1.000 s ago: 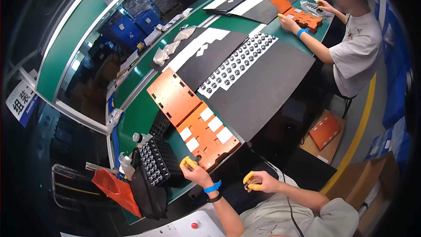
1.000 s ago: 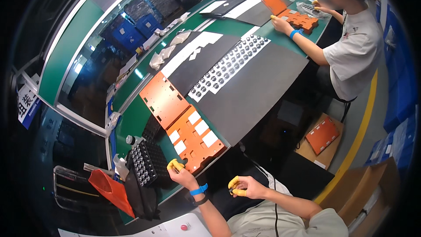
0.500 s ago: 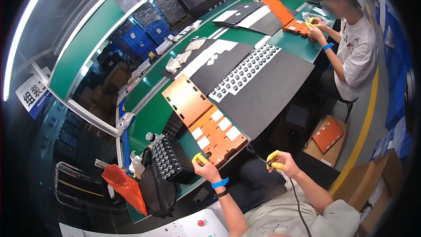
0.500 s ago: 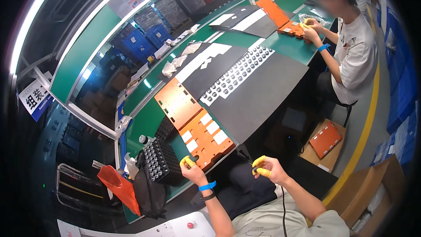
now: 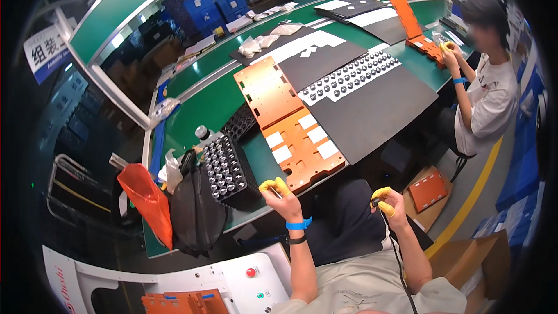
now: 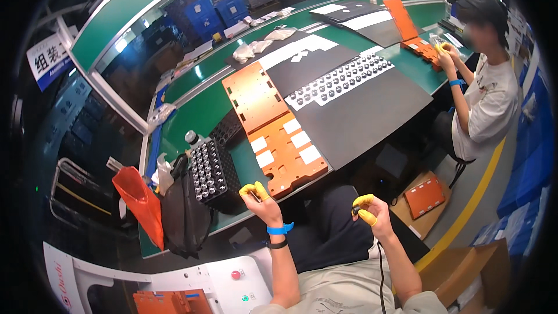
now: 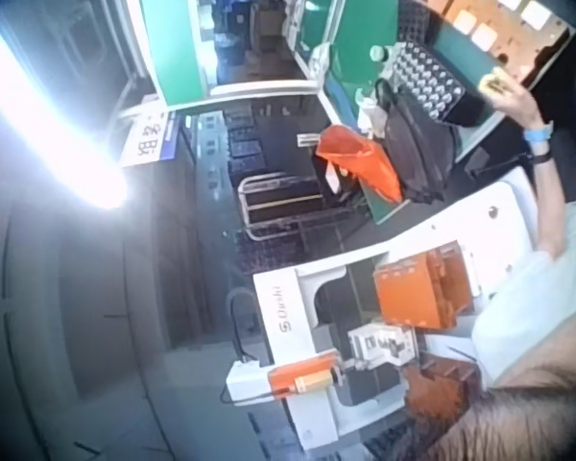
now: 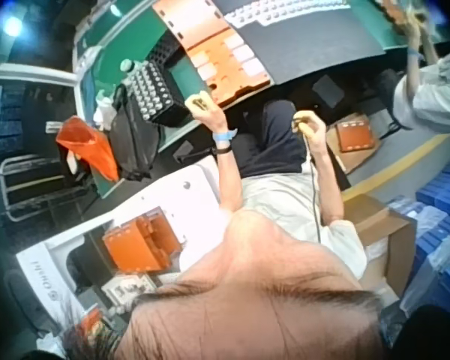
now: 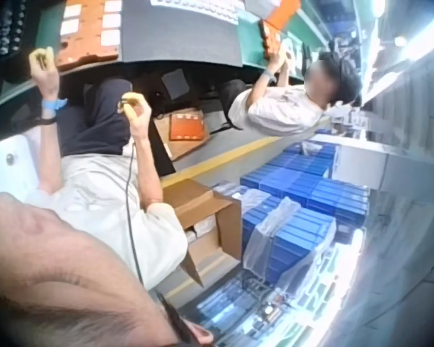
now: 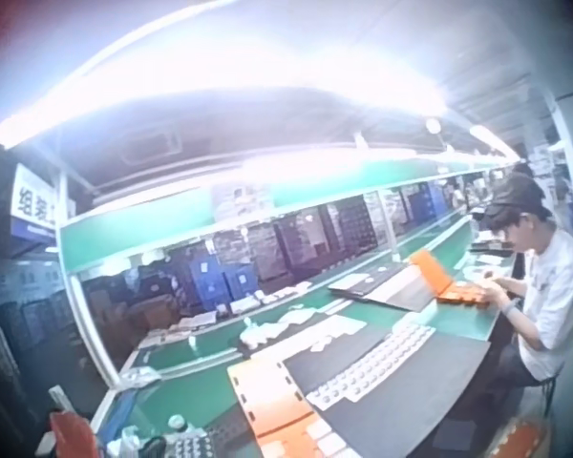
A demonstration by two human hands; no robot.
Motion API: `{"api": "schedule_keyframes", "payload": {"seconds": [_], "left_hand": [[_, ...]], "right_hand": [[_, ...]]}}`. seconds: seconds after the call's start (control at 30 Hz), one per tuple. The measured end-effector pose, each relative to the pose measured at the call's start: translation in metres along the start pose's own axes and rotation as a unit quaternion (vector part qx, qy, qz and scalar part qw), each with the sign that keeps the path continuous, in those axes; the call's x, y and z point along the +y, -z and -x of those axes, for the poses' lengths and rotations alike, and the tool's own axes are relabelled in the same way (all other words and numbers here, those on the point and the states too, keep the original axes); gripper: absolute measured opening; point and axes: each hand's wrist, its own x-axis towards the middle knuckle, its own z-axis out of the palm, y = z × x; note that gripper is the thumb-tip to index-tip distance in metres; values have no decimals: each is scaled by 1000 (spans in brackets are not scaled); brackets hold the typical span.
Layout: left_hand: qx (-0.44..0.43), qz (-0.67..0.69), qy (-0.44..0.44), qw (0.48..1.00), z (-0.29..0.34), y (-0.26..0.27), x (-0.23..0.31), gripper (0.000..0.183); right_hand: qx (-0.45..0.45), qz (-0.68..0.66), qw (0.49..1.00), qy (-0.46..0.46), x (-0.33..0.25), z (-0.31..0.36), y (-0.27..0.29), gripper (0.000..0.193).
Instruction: The person places small white square components onto an orange circuit board, then inserts cylindrical cells into the board's slots. They use a machine to press the board and repeat the process with another board, handling components one at a time.
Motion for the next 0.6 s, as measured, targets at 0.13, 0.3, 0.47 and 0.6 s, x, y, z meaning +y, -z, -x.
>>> {"api": "schedule_keyframes", "payload": {"seconds": [0.13,0.3,0.47,0.6], "left_hand": [[-19,26,-38,999,37,14,34,16],[-120,487,296,813,41,21,80,28],[-96,546,308,773,37,27,87,25],[-107,553,287,775,35,33,85,26]], "right_hand": [[-19,109,994,3,-9,1,-23,21],[-119,290,948,53,-37,-25,-65,26],[-162,331,915,162,-64,-55,-120,28],[-190,299,924,143,-49,-67,-146,28]]}}
